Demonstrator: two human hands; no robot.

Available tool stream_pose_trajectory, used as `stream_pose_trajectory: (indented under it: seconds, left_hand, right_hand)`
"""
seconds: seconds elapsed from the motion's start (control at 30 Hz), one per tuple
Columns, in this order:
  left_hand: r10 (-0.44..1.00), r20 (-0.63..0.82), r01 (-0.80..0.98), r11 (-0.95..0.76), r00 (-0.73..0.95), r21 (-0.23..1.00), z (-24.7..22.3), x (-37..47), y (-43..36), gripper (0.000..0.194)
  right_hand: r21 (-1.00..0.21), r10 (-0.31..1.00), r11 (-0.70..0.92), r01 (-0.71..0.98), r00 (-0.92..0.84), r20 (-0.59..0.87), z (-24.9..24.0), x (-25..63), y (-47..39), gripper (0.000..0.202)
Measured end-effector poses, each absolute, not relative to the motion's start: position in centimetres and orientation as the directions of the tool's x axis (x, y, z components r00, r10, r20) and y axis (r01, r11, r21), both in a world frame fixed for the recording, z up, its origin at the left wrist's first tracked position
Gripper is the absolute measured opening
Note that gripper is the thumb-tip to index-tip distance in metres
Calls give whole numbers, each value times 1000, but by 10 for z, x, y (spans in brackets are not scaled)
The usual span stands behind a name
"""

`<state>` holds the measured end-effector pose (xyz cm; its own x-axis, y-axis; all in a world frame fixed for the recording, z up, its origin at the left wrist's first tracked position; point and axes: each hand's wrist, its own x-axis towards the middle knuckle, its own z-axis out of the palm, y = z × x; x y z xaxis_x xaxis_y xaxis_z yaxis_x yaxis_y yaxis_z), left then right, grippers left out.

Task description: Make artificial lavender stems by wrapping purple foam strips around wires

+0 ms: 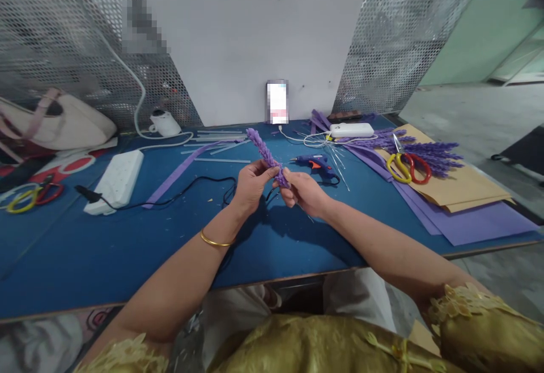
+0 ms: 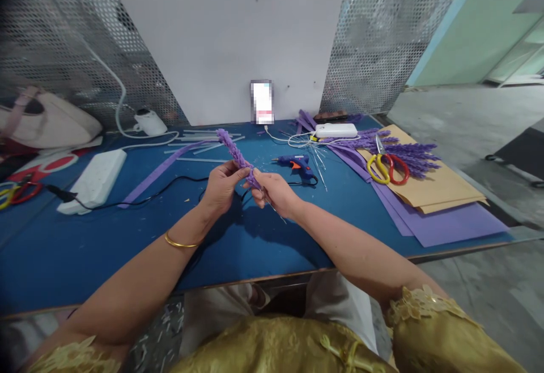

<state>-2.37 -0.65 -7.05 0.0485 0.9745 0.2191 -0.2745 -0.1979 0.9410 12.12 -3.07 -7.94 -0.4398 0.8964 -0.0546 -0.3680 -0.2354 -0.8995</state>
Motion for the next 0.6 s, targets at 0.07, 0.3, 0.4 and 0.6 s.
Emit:
stream_pose_trajectory:
  seconds: [0.07, 0.3, 0.4, 0.6]
  left_hand:
    - [973, 222, -254, -200, 60, 946, -70, -23, -8, 17]
    - [975, 208, -278, -179, 79, 944, -69, -24, -8, 18]
    - [983, 148, -293, -110, 110, 950, -70, -26, -7, 21]
    - [982, 69, -337, -5, 178, 941, -67, -30, -4, 37]
  right_hand:
    - [-931, 906, -187, -315, -420, -40, -80, 122, -31, 43]
    - [-935, 890, -161, -315, -456, 1, -76, 124, -32, 41]
    - [-929, 877, -210, -304, -479, -41, -76, 125, -29, 53]
    - [-927, 907, -192, -323, -418, -42, -82, 125, -25, 35]
